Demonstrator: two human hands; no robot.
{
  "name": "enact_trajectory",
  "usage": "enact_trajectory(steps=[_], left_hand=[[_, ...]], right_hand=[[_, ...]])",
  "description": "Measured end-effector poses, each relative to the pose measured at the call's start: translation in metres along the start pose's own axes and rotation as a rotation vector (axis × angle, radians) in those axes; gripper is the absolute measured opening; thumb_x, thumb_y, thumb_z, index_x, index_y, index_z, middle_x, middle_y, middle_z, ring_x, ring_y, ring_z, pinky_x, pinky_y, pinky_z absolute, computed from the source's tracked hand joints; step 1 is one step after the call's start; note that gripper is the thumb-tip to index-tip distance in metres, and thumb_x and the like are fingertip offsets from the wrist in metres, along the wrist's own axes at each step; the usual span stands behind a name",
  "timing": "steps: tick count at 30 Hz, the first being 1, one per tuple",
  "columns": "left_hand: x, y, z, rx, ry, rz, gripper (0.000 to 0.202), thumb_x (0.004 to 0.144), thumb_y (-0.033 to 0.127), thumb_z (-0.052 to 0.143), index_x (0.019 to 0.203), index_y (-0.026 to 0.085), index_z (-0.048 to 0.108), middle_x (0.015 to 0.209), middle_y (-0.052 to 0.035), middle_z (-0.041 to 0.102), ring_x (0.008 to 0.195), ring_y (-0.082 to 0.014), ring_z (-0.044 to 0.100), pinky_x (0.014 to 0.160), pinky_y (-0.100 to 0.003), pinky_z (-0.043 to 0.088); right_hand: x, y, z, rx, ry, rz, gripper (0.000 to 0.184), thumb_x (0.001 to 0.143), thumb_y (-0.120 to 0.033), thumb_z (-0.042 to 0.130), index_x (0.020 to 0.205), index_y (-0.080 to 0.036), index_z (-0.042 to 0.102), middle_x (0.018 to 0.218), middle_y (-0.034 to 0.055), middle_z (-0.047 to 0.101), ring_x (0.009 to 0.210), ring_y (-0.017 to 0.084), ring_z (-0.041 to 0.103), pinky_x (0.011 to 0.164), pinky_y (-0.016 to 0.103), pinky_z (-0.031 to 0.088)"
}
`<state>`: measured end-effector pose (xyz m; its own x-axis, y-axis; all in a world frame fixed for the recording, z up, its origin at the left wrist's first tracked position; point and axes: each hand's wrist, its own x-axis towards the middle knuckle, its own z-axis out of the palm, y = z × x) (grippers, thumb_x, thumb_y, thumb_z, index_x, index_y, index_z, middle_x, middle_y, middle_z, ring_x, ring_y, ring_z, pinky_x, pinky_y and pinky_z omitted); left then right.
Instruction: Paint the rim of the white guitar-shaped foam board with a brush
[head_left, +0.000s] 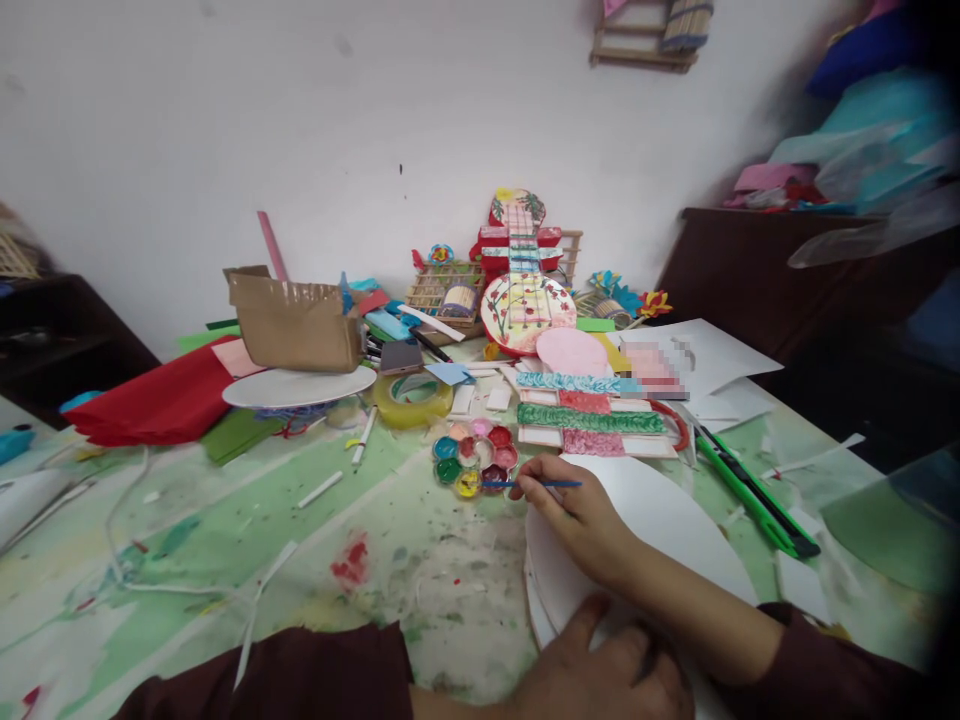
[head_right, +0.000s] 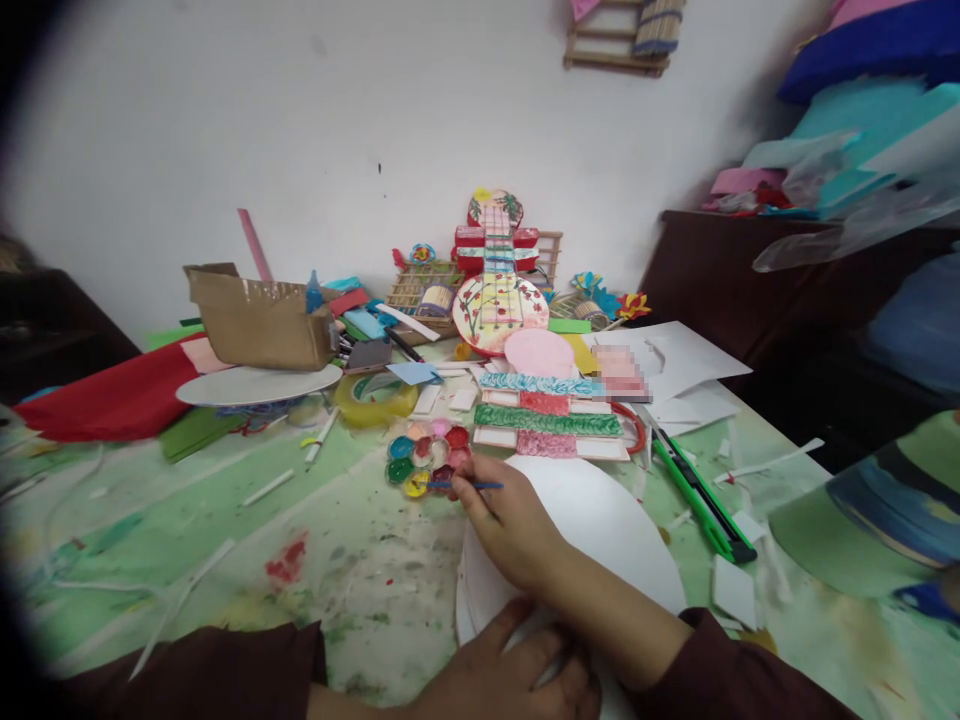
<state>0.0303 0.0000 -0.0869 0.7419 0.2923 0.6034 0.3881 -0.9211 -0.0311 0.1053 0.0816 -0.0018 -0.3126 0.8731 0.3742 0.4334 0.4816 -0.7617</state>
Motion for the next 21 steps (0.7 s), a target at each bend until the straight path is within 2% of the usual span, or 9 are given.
enact_trajectory(steps=[3, 10, 14, 19, 21], left_hand=[[0.0019, 0.0009, -0.0015, 0.006, 0.017, -0.012, 0.016, 0.094, 0.028, 0.051, 0.090, 0.015, 0.060, 0.081, 0.0031, 0.068, 0.080, -0.0147, 0.061, 0.088, -0.041, 0.046], [0.0016, -0.0002, -0.0024, -0.027, -0.009, -0.019, 0.020, 0.096, 0.029, 0.047, 0.090, 0.017, 0.061, 0.081, 0.0018, 0.069, 0.082, -0.0162, 0.062, 0.089, -0.039, 0.045], [0.0013, -0.0009, -0.0015, -0.019, -0.020, -0.010, 0.020, 0.096, 0.030, 0.049, 0.089, 0.017, 0.062, 0.087, 0.0019, 0.070, 0.084, -0.0164, 0.062, 0.089, -0.039, 0.046], [0.0020, 0.0003, 0.0006, -0.006, 0.028, -0.018, 0.018, 0.094, 0.030, 0.052, 0.085, 0.017, 0.061, 0.083, 0.0024, 0.070, 0.079, -0.0156, 0.062, 0.085, -0.039, 0.046], [0.0025, 0.0003, -0.0004, -0.007, -0.016, -0.008, 0.017, 0.093, 0.030, 0.054, 0.085, 0.017, 0.061, 0.083, 0.0018, 0.070, 0.078, -0.0158, 0.062, 0.084, -0.039, 0.046]], right_hand=[[-0.0002, 0.0023, 0.0001, 0.023, 0.017, 0.030, 0.020, 0.093, -0.028, 0.045, 0.081, -0.020, 0.058, 0.074, 0.0008, 0.062, 0.070, 0.014, 0.058, 0.065, 0.024, 0.043], [-0.0024, -0.0007, -0.0020, -0.045, -0.006, -0.021, 0.023, 0.093, -0.027, 0.045, 0.076, -0.020, 0.059, 0.072, 0.0007, 0.060, 0.068, 0.014, 0.056, 0.064, 0.025, 0.041], [-0.0016, 0.0001, -0.0013, 0.009, 0.004, 0.014, 0.023, 0.093, -0.028, 0.045, 0.076, -0.020, 0.058, 0.071, 0.0004, 0.061, 0.067, 0.014, 0.056, 0.063, 0.024, 0.041], [-0.0001, 0.0003, -0.0014, 0.067, -0.006, 0.031, 0.022, 0.093, -0.029, 0.045, 0.079, -0.020, 0.059, 0.074, 0.0006, 0.063, 0.069, 0.014, 0.057, 0.064, 0.024, 0.042], [0.0002, -0.0003, -0.0013, 0.057, -0.005, 0.032, 0.023, 0.093, -0.029, 0.045, 0.077, -0.020, 0.059, 0.073, 0.0005, 0.063, 0.069, 0.014, 0.057, 0.065, 0.025, 0.042]])
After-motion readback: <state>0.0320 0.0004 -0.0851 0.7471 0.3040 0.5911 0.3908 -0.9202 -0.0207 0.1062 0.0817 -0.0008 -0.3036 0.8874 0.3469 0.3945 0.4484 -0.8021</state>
